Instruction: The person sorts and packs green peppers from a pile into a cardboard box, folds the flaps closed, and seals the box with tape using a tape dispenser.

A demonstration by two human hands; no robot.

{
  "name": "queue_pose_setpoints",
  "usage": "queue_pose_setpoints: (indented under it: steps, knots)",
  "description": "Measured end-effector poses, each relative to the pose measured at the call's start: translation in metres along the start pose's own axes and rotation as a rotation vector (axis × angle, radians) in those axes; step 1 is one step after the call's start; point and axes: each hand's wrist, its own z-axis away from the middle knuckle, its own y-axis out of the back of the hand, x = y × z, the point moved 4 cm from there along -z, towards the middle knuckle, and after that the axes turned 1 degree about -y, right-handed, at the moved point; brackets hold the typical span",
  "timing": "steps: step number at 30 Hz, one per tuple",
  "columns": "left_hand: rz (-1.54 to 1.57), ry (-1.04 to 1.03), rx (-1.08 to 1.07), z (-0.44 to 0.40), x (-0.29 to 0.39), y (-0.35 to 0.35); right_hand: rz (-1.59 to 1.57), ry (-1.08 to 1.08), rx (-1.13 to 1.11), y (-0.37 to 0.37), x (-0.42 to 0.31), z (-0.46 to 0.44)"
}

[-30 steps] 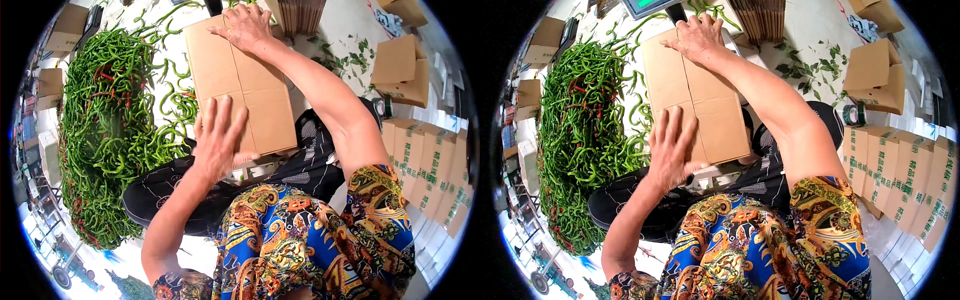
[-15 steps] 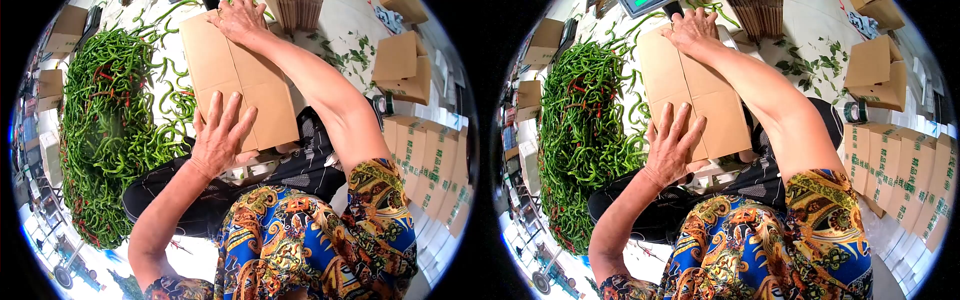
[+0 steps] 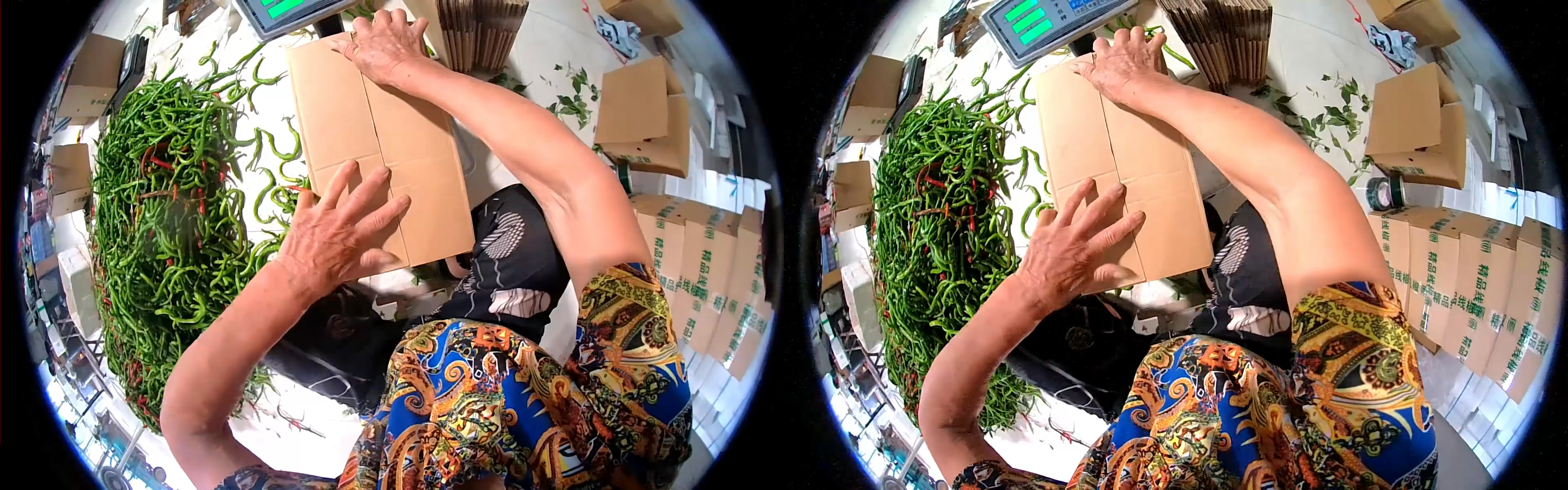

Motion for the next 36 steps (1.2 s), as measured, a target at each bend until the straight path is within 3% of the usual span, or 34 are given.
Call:
queue_pose_setpoints:
  steps: [1, 5, 11, 24, 26, 30, 31, 33, 34, 35, 36]
  knots:
    - [-0.067, 0.002, 0.019, -0.004, -0.005, 0.000, 0.064, 0.011, 0.117, 0.000, 0.000, 0.004]
    - [-0.144, 0.022, 0.112, -0.037, -0.021, 0.008, 0.044, 0.002, 0.102, 0.005, -0.002, 0.006]
    - [-0.012, -0.072, 0.266, -0.065, -0.036, -0.013, 0.036, -0.002, 0.091, 0.012, 0.000, 0.008]
    - [0.008, -0.023, 0.232, -0.097, -0.051, -0.017, -0.026, -0.020, 0.045, 0.007, -0.003, 0.007]
    - [-0.070, 0.006, 0.303, -0.100, -0.053, -0.016, -0.285, -0.042, 0.031, 0.016, 0.007, 0.012]
    - [-0.066, 0.094, 0.301, -0.101, -0.056, -0.014, -0.796, 0.144, 0.454, 0.048, 0.044, 0.064]
    - [-0.049, 0.140, 0.297, -0.103, -0.053, -0.009, -0.866, 0.007, 0.392, 0.039, 0.067, 0.082]
    - [-0.065, 0.171, 0.318, -0.104, -0.057, -0.011, -0.588, -0.028, 0.457, 0.014, 0.129, 0.123]
    - [-0.076, 0.175, 0.318, -0.105, -0.060, -0.012, -0.522, -0.143, 0.250, 0.004, 0.168, 0.140]
    - [-0.072, 0.188, 0.316, -0.106, -0.060, -0.013, -0.509, -0.473, 0.195, -0.041, 0.218, 0.161]
    - [-0.067, 0.201, 0.315, -0.106, -0.060, -0.013, -0.476, -0.569, 0.136, -0.061, 0.256, 0.180]
